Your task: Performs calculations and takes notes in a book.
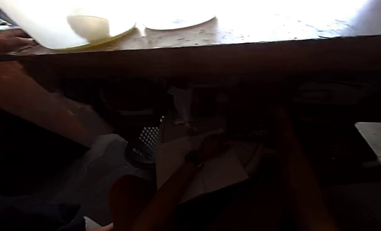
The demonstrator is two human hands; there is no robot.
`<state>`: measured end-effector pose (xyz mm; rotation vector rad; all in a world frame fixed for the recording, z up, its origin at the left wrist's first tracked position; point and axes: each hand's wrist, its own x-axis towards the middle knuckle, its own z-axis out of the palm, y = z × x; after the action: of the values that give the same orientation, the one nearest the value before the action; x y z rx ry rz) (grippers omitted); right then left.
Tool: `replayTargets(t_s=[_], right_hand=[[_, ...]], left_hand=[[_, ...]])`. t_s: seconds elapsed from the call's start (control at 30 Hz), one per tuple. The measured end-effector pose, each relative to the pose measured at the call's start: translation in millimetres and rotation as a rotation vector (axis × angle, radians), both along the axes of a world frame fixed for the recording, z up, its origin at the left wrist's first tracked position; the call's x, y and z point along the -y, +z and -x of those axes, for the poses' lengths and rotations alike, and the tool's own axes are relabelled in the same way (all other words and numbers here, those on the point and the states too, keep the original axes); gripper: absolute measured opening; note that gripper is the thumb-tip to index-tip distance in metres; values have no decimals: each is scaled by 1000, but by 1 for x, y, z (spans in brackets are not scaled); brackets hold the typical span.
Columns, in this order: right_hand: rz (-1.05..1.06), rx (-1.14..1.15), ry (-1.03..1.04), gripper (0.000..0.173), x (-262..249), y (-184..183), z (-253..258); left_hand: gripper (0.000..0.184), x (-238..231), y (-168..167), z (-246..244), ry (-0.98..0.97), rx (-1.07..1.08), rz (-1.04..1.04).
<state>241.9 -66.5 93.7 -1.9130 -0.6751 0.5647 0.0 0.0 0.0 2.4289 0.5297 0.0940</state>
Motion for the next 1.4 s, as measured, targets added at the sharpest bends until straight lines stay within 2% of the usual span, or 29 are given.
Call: replayTargets(t_s=[0.03,0.1,0.3,0.4,0.53,0.67,0.8,0.87,0.93,1.03,1.13,1.2,1.27,1.4], right_hand=[[-130,140,-24,40,11,-26,-23],[-255,304,24,37,29,-41,-45],[-452,575,118,30,64,-10,-48],[-514,494,87,28,74,10,-34],[-585,153,16,17,71,22,-2],[-602,-84,93,18,63,18,46],[-616,-219,225,19,47,0,94],[-607,-279,259,20,39,-10,114],[-593,-298,278,20,33,-16,135],[-593,-282,309,20,26,-24,154],[-543,-141,346,24,25,-33,152],[-515,191,368,32,36,-42,147],[-501,525,287,35,58,-40,154],[-277,674,245,37,115,-37,192]], left_hand=[[43,-1,-2,-1,-1,-6,5],[44,-1,-5,-3,-15,1,11],[44,-3,-5,-3,-34,29,43],[46,-7,-6,-4,32,116,179],[65,-8,23,-2,240,197,682],[79,11,52,37,343,381,937],[80,36,38,93,453,591,1232],[76,46,29,113,511,699,1300],[73,55,19,123,569,811,1374],[69,61,2,128,524,930,1479],[70,63,-9,126,508,941,1422],[68,64,-13,127,492,908,1360],[68,63,-15,127,467,862,1297],[68,65,-15,127,427,865,1238]])
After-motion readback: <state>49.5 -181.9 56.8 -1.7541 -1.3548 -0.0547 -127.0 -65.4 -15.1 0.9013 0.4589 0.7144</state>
